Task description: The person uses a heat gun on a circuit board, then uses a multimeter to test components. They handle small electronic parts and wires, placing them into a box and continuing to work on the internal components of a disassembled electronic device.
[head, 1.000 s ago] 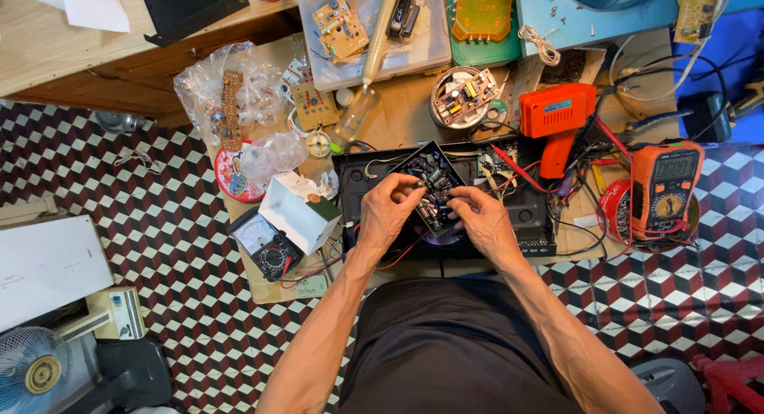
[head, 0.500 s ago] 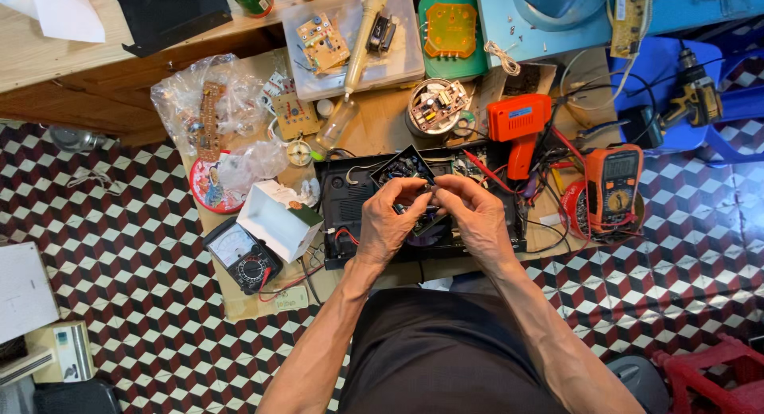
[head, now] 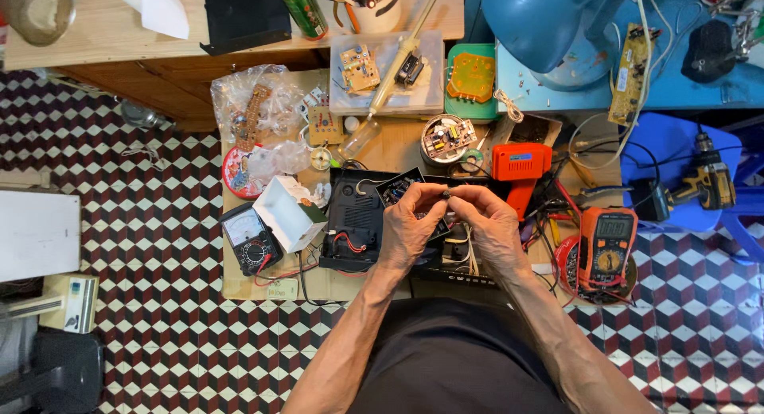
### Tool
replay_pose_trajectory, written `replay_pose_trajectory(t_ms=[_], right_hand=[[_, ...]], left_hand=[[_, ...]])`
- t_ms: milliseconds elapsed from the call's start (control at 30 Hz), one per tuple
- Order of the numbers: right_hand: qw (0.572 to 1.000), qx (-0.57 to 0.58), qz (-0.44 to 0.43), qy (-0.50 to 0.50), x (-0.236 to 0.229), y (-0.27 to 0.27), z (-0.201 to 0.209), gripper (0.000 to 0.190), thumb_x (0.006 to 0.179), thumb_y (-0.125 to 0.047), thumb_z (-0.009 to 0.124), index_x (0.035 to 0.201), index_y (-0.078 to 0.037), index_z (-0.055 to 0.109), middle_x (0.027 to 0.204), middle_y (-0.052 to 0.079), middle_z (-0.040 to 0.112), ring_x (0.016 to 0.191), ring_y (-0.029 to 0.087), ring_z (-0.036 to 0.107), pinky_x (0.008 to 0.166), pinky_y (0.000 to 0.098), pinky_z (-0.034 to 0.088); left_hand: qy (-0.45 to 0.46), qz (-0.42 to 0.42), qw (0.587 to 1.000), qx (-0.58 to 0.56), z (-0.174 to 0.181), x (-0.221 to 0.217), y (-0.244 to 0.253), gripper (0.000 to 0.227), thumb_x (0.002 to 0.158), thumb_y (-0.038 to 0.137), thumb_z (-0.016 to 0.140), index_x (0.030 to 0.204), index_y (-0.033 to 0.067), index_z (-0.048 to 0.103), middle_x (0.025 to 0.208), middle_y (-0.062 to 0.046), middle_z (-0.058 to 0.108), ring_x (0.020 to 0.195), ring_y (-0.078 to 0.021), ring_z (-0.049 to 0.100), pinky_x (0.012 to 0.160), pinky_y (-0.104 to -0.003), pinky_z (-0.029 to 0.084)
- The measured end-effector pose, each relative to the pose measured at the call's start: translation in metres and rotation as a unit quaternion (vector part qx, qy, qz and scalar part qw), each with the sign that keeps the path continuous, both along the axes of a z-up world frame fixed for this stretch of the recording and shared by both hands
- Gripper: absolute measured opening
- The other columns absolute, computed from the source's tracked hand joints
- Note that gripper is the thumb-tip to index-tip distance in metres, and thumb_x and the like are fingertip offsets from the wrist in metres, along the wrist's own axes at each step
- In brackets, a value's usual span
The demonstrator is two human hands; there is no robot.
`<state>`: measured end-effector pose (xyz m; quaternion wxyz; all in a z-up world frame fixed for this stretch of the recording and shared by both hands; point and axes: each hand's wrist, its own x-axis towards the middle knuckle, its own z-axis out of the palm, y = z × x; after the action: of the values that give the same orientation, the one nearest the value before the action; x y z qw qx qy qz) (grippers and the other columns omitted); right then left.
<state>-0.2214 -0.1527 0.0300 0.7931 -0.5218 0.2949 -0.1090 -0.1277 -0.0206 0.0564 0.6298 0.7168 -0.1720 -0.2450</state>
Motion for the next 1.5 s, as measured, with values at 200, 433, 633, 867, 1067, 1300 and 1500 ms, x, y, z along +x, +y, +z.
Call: replay_pose_trajectory(t_ms=[200,433,633,867,1067,1300,1500], right_hand=[[0.995,0.094,0.010,0.001,-0.002,-0.036,-0.023,0.023,0.095,-0.014,0.073,0.115,-0.002,0.070,0.099,0.004,0.072,0.082,0.010,0.064,0.074,0.0238,0.053],[0.971,0.240,0.007,0.007,0.008,-0.069,-0.038,0.020,0.093,-0.014,0.071,0.110,-0.003,0.068,0.102,0.005,0.071,0.091,0.013,0.066,0.083,0.0281,0.054],[0.959,0.283,-0.001,-0.003,0.018,-0.084,-0.030,0.019,0.092,-0.010,0.070,0.110,-0.003,0.065,0.102,0.005,0.067,0.093,0.014,0.065,0.088,0.0296,0.055],[0.989,0.147,0.006,0.030,0.028,-0.084,-0.029,0.022,0.098,-0.018,0.065,0.115,-0.003,0.066,0.099,0.007,0.069,0.090,0.015,0.064,0.083,0.0308,0.053],[0.963,0.270,0.010,0.017,0.040,-0.096,-0.048,0.023,0.098,-0.019,0.068,0.112,-0.001,0.067,0.102,0.007,0.072,0.094,0.015,0.067,0.087,0.0311,0.054],[0.935,0.349,0.004,0.062,0.048,-0.100,-0.062,0.028,0.093,-0.020,0.069,0.115,-0.002,0.068,0.112,0.012,0.074,0.105,0.020,0.070,0.095,0.0331,0.054],[0.931,0.358,-0.015,0.074,0.054,-0.101,-0.067,0.027,0.094,-0.019,0.069,0.115,-0.001,0.068,0.112,0.013,0.073,0.105,0.021,0.069,0.096,0.0339,0.054]], left_hand=[[0.016,0.023,0.999,0.016,-0.008,-0.011,-0.034,0.020,0.094,0.011,0.072,0.112,0.0033,0.071,0.100,-0.006,0.080,0.093,-0.0109,0.076,0.081,-0.026,0.061],[0.002,0.049,0.997,0.060,-0.017,-0.010,-0.067,0.021,0.094,0.014,0.071,0.113,0.0040,0.071,0.098,-0.006,0.080,0.089,-0.0121,0.077,0.079,-0.026,0.062],[-0.004,0.062,0.995,0.080,-0.017,-0.007,-0.085,0.022,0.093,0.016,0.073,0.112,0.0060,0.073,0.097,-0.006,0.080,0.087,-0.0117,0.077,0.078,-0.027,0.063],[-0.096,0.056,0.987,0.118,-0.022,0.009,-0.090,0.023,0.089,0.015,0.076,0.111,0.0085,0.077,0.097,-0.007,0.074,0.079,-0.0148,0.074,0.070,-0.028,0.060],[-0.091,0.042,0.989,0.111,-0.027,0.021,-0.096,0.026,0.088,0.015,0.076,0.113,0.0096,0.076,0.096,-0.007,0.072,0.076,-0.0152,0.073,0.069,-0.027,0.060],[-0.105,0.035,0.990,0.090,-0.035,0.032,-0.097,0.025,0.088,0.017,0.079,0.112,0.0113,0.077,0.098,-0.006,0.072,0.081,-0.0153,0.073,0.072,-0.027,0.059],[-0.096,0.028,0.989,0.109,-0.038,0.036,-0.099,0.028,0.090,0.018,0.077,0.117,0.0129,0.076,0.099,-0.006,0.072,0.084,-0.0163,0.073,0.074,-0.028,0.060]])
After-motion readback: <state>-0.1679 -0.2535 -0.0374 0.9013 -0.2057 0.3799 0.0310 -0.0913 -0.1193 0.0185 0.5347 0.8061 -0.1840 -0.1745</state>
